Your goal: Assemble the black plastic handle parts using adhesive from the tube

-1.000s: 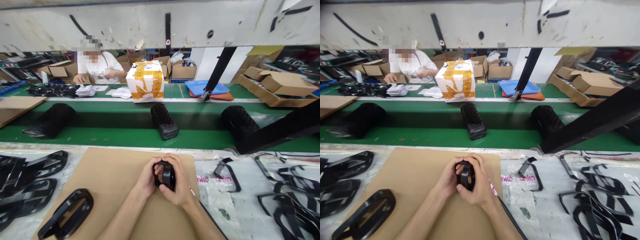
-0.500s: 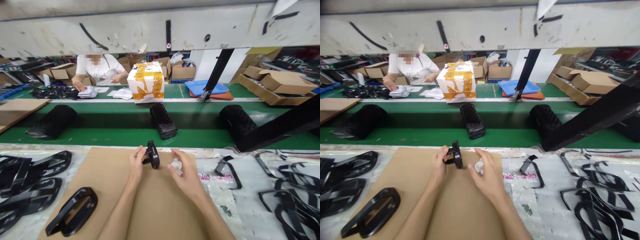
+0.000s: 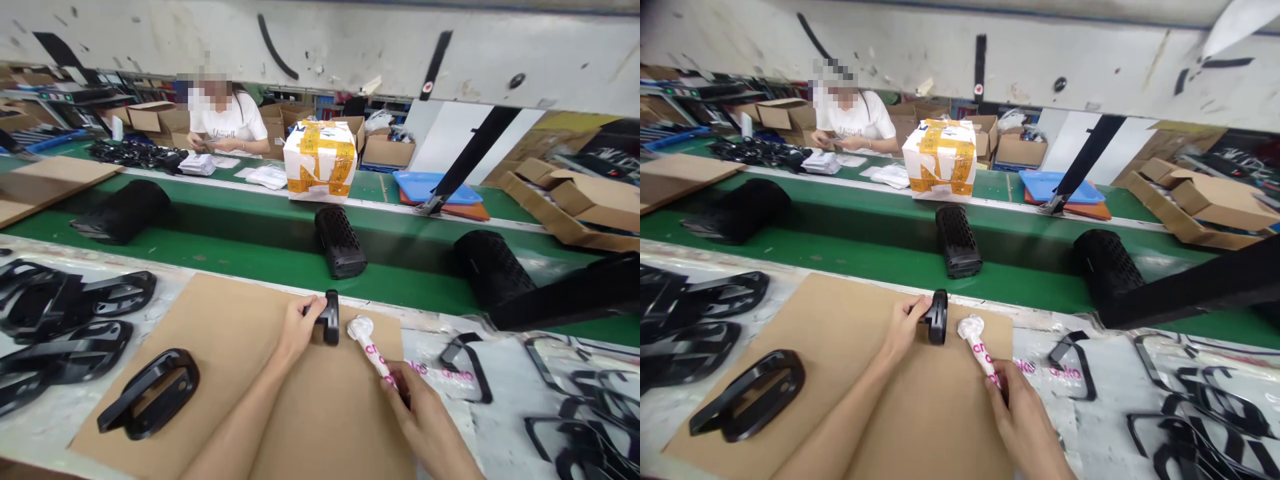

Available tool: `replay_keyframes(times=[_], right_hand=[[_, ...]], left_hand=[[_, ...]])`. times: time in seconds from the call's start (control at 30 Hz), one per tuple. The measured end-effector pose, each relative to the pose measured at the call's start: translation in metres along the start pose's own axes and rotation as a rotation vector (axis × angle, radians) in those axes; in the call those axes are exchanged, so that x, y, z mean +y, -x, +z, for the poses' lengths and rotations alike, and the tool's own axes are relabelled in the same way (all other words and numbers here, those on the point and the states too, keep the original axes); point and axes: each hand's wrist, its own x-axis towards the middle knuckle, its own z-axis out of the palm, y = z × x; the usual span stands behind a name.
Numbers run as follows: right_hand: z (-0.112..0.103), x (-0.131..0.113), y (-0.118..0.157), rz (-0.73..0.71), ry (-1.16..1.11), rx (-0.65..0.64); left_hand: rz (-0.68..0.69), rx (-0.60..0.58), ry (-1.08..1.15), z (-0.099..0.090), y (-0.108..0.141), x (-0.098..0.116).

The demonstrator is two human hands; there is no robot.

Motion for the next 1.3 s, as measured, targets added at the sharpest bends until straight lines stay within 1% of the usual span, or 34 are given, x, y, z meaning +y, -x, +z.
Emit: replay_keyframes(times=[0.1, 0.17, 0.2, 0.27, 0.33, 0.4, 0.47, 0.53, 0.57, 0.63, 0.7, 0.73, 0.77, 0.83, 0.9, 0.93, 0.97, 1.0, 1.07, 1.1, 1.13, 1.17, 1.23, 1.27, 1.3], right_hand=[[0.012, -0.025, 0.007, 0.158, -0.415, -0.019], [0.026, -0.036, 0.011, 0.267, -0.586, -0.065], [0.032, -0.039, 0.012, 0.304, -0.624, -0.095], [0.041, -0.040, 0.013, 0.339, -0.631, -0.153], [0.041, -0.038, 0.013, 0.325, -0.619, -0.159], [0.034, -0.037, 0.014, 0.315, -0.634, -0.077], [0.027, -0.039, 0.018, 0.340, -0.684, 0.049], [0.029, -0.042, 0.023, 0.357, -0.721, 0.158], [0.033, -0.043, 0.025, 0.355, -0.725, 0.175], [0.045, -0.045, 0.026, 0.354, -0.704, 0.116], [0.055, -0.046, 0.026, 0.391, -0.674, 0.012], [0.058, -0.047, 0.026, 0.418, -0.673, -0.024], [0.058, -0.049, 0.027, 0.439, -0.684, -0.032], [0.054, -0.053, 0.030, 0.449, -0.743, 0.020], [0.051, -0.057, 0.033, 0.392, -0.830, 0.116], [0.051, -0.059, 0.033, 0.363, -0.855, 0.135], [0.052, -0.060, 0.033, 0.355, -0.859, 0.112], [0.054, -0.060, 0.032, 0.373, -0.844, 0.053], [0.054, -0.059, 0.028, 0.466, -0.788, -0.103], [0.052, -0.059, 0.027, 0.507, -0.774, -0.154], [0.050, -0.059, 0.027, 0.524, -0.781, -0.168], [0.047, -0.059, 0.027, 0.513, -0.806, -0.146], [0.044, -0.058, 0.028, 0.417, -0.885, -0.033], [0.046, -0.057, 0.029, 0.359, -0.924, 0.025], [0.049, -0.056, 0.029, 0.324, -0.945, 0.056]], left_hand=[[-0.002, 0.007, -0.026, 0.007, 0.005, 0.002], [-0.001, 0.012, -0.041, 0.012, 0.007, 0.003], [0.001, 0.014, -0.042, 0.014, 0.008, 0.004], [0.003, 0.023, -0.035, 0.016, 0.009, 0.005], [0.002, 0.034, -0.026, 0.017, 0.009, 0.005], [-0.003, 0.043, -0.024, 0.017, 0.010, 0.005], [-0.003, 0.051, -0.026, 0.018, 0.011, 0.004], [0.001, 0.054, -0.027, 0.018, 0.012, 0.002], [0.004, 0.053, -0.028, 0.019, 0.012, 0.001], [0.011, 0.052, -0.034, 0.020, 0.013, -0.002], [0.015, 0.063, -0.041, 0.021, 0.013, -0.003], [0.016, 0.071, -0.043, 0.021, 0.014, -0.003], [0.016, 0.081, -0.043, 0.021, 0.014, -0.003], [0.015, 0.089, -0.043, 0.021, 0.014, -0.002], [0.023, 0.083, -0.045, 0.022, 0.014, -0.003], [0.031, 0.079, -0.045, 0.022, 0.014, -0.003], [0.039, 0.079, -0.042, 0.022, 0.014, -0.004], [0.043, 0.082, -0.036, 0.022, 0.014, -0.004], [0.037, 0.085, -0.019, 0.021, 0.013, -0.005], [0.032, 0.086, -0.011, 0.021, 0.013, -0.005], [0.029, 0.087, -0.007, 0.020, 0.012, -0.005], [0.031, 0.088, -0.006, 0.020, 0.012, -0.005], [0.046, 0.088, -0.012, 0.020, 0.012, -0.005], [0.052, 0.087, -0.015, 0.020, 0.012, -0.005], [0.055, 0.085, -0.017, 0.020, 0.012, -0.005]])
